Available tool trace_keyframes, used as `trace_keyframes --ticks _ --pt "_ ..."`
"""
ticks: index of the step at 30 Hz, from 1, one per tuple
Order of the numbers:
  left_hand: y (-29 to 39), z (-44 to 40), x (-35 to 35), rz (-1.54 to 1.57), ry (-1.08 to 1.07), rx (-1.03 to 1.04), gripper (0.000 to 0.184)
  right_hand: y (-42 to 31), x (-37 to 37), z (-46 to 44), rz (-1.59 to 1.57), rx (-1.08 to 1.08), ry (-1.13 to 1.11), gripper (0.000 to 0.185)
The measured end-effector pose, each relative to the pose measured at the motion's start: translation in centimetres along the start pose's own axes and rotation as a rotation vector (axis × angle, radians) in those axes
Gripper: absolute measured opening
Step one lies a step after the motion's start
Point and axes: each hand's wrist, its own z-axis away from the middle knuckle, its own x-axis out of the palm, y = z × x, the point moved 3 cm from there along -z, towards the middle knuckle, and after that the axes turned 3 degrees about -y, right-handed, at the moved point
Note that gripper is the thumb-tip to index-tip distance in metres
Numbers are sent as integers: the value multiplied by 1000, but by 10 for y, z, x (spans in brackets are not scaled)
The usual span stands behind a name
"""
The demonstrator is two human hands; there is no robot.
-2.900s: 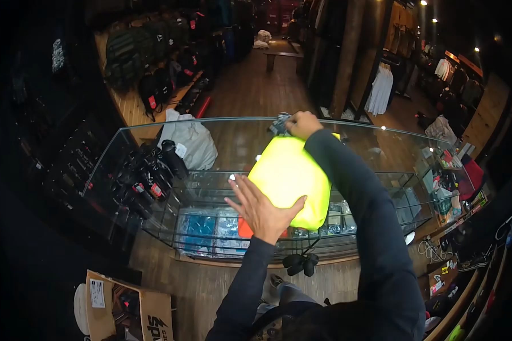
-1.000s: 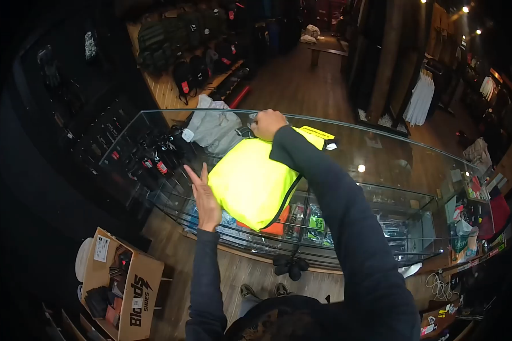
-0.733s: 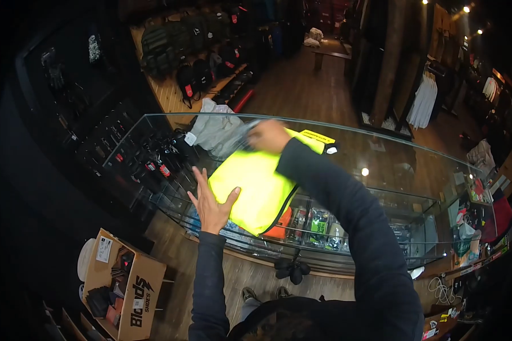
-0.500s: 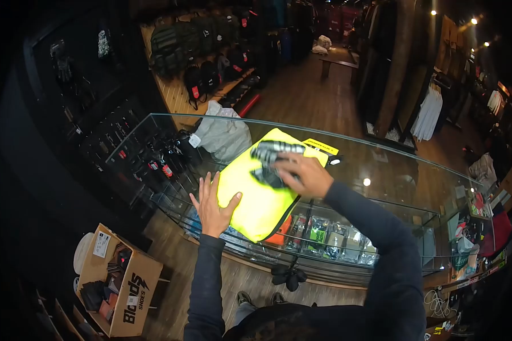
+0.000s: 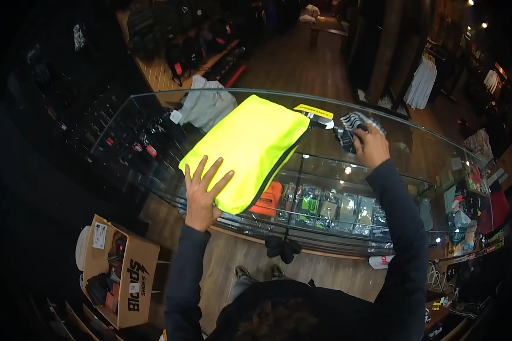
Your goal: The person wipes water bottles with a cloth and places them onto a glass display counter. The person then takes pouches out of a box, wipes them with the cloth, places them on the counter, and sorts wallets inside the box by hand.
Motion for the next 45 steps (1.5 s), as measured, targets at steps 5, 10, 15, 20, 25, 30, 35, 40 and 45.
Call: trace_keyframes --ticks 5,10,15,20,25,30,35,40,45 --pt "4 -14 6 173 391 0 29 -22 -14 0 82 -155 98 42" --pt "-3 -25 -44 300 825 -237 24 -67 -16 8 -91 -277 -11 97" --pt "-49 16 -73 930 883 -508 21 -136 -20 9 -648 -362 -178 109" --pt "-67 78 -130 1144 663 -716 32 -214 11 62 -1316 -309 -494 70" --pt "-130 217 -136 1098 -157 -538 113 -307 63 124 -1435 -200 -693 59" --pt "-171 401 -59 1344 -49 -1102 88 -411 171 205 -1312 -137 -1017 68" --pt "-217 535 29 1032 46 -1342 75 -467 344 321 -1187 207 -996 69" --pt "-278 562 124 1133 -475 -1287 87 -466 418 395 -1273 719 -958 55" --pt "-323 529 232 1053 -537 -1101 113 -433 503 411 -1286 892 -701 47"
